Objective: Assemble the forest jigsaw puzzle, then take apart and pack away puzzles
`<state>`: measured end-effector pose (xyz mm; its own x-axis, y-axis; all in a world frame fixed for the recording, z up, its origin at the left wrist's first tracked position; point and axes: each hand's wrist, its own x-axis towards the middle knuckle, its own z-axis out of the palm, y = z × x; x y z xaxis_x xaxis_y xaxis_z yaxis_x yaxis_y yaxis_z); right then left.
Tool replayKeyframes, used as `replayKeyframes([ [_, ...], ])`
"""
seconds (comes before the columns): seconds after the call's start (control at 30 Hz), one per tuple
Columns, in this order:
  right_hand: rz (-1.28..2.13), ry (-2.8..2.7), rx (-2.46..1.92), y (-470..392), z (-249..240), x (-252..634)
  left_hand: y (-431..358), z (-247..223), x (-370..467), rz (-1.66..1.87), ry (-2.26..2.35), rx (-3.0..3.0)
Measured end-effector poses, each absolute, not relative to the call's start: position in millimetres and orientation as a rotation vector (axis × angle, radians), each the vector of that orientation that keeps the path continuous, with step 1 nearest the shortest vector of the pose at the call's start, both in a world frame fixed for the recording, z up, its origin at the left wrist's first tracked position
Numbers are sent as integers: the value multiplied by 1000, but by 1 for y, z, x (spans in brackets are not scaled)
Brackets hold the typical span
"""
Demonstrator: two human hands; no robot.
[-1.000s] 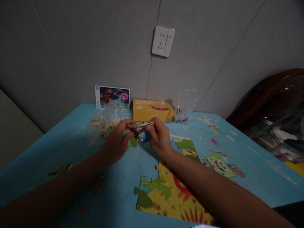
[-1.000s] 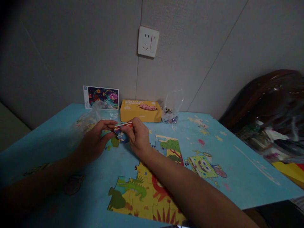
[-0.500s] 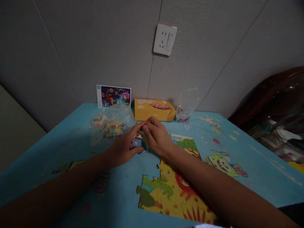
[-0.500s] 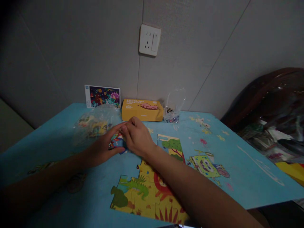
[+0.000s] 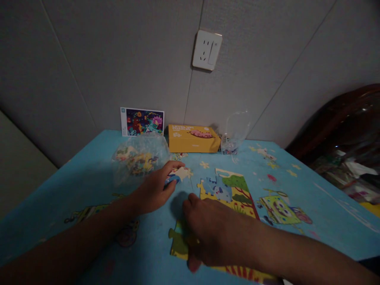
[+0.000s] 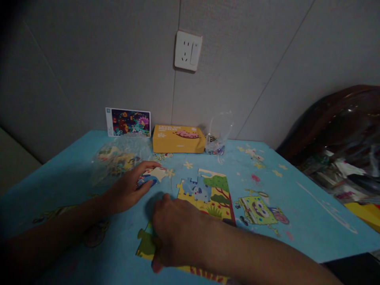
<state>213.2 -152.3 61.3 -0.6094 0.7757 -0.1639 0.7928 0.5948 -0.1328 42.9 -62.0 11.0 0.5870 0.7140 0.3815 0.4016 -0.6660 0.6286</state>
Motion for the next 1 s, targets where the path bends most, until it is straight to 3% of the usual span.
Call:
replayKeyframes([
  [0.23, -533, 2821, 1302, -116, 57, 218, -56, 15, 42, 958, 893, 2290],
  [0.53, -1376, 3064, 1366, -97, 25, 230, -58, 17, 42, 883, 918, 2005],
  [0.8, -1182, 3125, 1945, -88, 15, 230, -56, 18, 45, 886, 866, 2022],
  [1.0, -1303, 3100, 2272, -81, 13, 236, -56, 18, 44, 976, 1005, 2003],
])
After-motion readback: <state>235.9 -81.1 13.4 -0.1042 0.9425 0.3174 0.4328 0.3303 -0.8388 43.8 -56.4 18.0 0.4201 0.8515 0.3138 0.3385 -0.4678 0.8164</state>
